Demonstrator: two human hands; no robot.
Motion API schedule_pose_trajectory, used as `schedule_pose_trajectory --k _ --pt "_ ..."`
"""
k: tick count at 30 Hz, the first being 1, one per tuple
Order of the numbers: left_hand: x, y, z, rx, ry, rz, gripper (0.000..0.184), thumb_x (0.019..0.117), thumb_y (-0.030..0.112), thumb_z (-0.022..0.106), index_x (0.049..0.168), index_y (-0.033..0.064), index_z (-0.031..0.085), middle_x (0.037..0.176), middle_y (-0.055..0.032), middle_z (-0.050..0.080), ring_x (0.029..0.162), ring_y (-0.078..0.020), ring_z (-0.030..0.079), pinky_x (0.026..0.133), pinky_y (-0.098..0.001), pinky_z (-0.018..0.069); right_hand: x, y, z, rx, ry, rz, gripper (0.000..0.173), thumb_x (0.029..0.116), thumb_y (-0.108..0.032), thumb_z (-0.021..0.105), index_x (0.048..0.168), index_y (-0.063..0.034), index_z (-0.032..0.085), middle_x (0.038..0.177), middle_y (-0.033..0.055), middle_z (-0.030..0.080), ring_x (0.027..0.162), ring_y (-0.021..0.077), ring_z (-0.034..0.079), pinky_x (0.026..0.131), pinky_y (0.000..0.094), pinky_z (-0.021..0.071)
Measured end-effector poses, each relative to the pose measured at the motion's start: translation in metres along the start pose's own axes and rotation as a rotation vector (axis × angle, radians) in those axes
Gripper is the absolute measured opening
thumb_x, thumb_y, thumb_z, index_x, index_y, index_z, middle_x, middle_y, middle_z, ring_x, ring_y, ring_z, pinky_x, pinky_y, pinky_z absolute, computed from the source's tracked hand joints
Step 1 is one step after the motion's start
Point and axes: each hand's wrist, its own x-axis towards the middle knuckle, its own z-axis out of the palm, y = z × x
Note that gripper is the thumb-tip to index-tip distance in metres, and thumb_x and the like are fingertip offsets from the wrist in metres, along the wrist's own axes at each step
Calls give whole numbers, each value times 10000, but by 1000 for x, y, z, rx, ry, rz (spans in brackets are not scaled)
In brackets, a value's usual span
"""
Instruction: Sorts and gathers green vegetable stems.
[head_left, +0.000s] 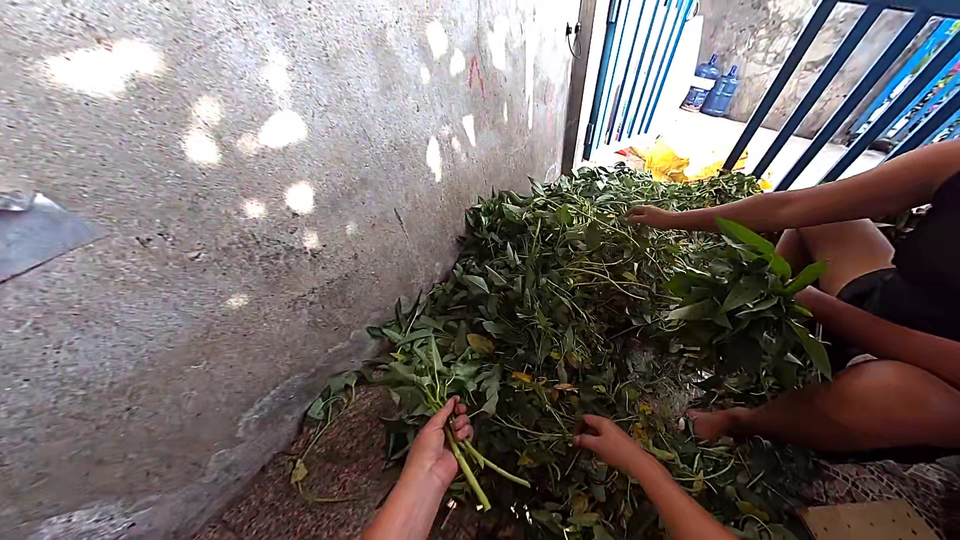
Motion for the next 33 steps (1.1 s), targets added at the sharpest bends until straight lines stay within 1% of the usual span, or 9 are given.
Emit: schedule_pose_trajectory --k 3,6,9,13,21,25,28,30,33 --pt "-2 -4 6 33 -8 37 132 1092 173 460 1082 63 531 779 -34 591 455 -49 456 401 -166 399 -16 -11 5 258 -3 -68 250 1037 -200 568 1222 -32 582 1015 58 689 761 105 630 689 284 525" --pt "-8 -7 10 137 2 101 85 1073 106 494 1114 35 519 786 -61 597 470 -72 469 412 -186 406 -21 -26 17 252 120 -173 263 1018 -176 584 1212 0 605 1037 86 687 837 136 668 779 318 570" --pt "-16 -25 6 249 -16 125 106 1033 22 534 1136 -1 532 823 -94 631 509 -92 510 444 -204 426 -20 -38 33 105 231 -279 278 1019 -180 573 1203 21 628 1045 132 687 895 191 676 841 368 565" --pt "-28 -45 5 332 -77 147 127 1010 -16 570 1135 -14 547 865 -114 680 538 -101 554 472 -209 449 -23 -57 53 -111 341 -285 273 1029 -178 557 1207 8 646 1093 167 688 975 245 678 915 395 549" --pt "-30 -48 6 323 -207 184 174 994 -38 577 1167 -16 561 898 -115 665 565 -108 565 499 -223 489 -26 -67 72 -199 318 -312 252 1016 -150 573 1182 17 663 1099 179 702 991 260 697 933 394 559" --pt "-31 -47 7 358 -297 216 175 981 -33 592 1155 -22 579 950 -140 706 589 -107 583 514 -216 476 -29 -67 71 -165 280 -320 250 1005 -152 581 1164 23 664 1064 181 702 953 262 694 898 396 560" --pt "-31 -48 9 437 -299 263 190 945 -27 659 1124 -30 595 905 -133 693 576 -109 570 506 -221 470 -30 -69 70 -147 230 -301 303 1008 -213 568 1213 -3 642 1033 165 700 896 266 691 850 430 564" --pt "-32 -50 10 488 -279 303 191 922 -24 689 1096 -28 612 855 -117 682 563 -112 560 497 -227 466 -30 -71 71 -125 225 -277 426 1002 -344 595 1297 -36 604 1018 134 704 837 250 684 807 440 568" --pt "-37 -56 11 544 -250 341 184 891 -16 727 1054 -5 643 823 -82 659 585 -115 562 519 -235 473 -30 -80 73 -106 271 -234 507 976 -436 660 1287 -36 620 1047 129 708 858 248 681 836 437 560"
